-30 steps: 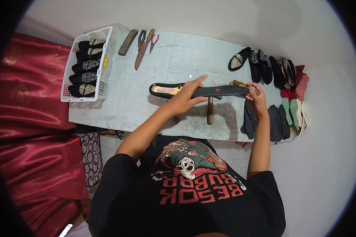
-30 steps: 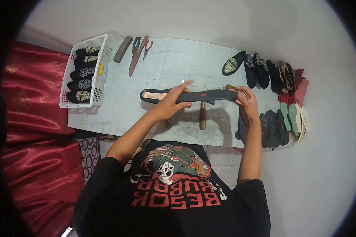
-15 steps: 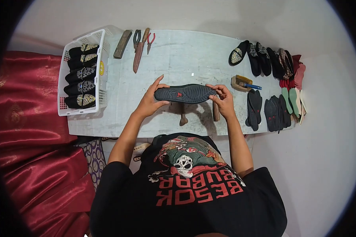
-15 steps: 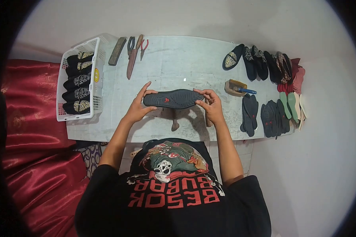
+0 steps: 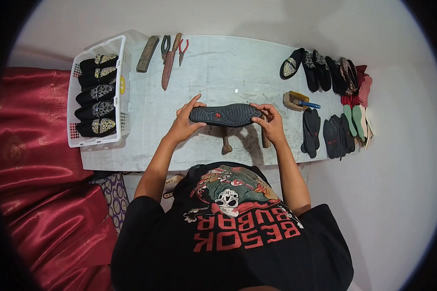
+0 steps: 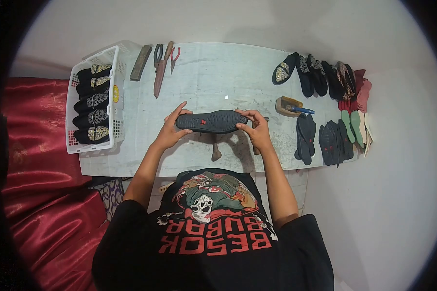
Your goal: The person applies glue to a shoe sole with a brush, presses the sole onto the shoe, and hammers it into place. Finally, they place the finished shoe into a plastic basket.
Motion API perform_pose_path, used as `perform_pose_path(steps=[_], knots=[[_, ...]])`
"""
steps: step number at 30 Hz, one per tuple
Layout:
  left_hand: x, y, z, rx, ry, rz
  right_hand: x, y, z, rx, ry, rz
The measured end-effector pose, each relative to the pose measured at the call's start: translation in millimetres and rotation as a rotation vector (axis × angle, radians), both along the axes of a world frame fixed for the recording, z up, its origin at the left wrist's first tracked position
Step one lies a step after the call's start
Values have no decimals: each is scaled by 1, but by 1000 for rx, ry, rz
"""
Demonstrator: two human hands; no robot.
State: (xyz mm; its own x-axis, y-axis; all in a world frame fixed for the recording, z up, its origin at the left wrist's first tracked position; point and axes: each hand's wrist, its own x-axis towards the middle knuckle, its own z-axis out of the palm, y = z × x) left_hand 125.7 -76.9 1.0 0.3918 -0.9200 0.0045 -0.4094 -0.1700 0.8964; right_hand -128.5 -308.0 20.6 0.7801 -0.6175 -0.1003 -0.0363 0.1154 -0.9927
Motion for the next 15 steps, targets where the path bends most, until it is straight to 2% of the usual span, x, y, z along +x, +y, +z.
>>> perform_pose_path(steps=[2,4,5,7,12,15], knots=[[3,-1,-4,-19,33,-8,1,1,-2,29,-7,-17],[4,-3,-2,-62,212,-20,3,3,-2,58,-17,-33],[4,-2,-1,-62,213,-24,2,4,-1,56,-4,-29],[4,2,5,-8,28,2,0,3,-2,53,12,-31],[9,7,2,28,8,-18,-5,-2,-4,-126,57,75],[10,5,4,50,12,-29,-4,-1,-4,25,14,51]])
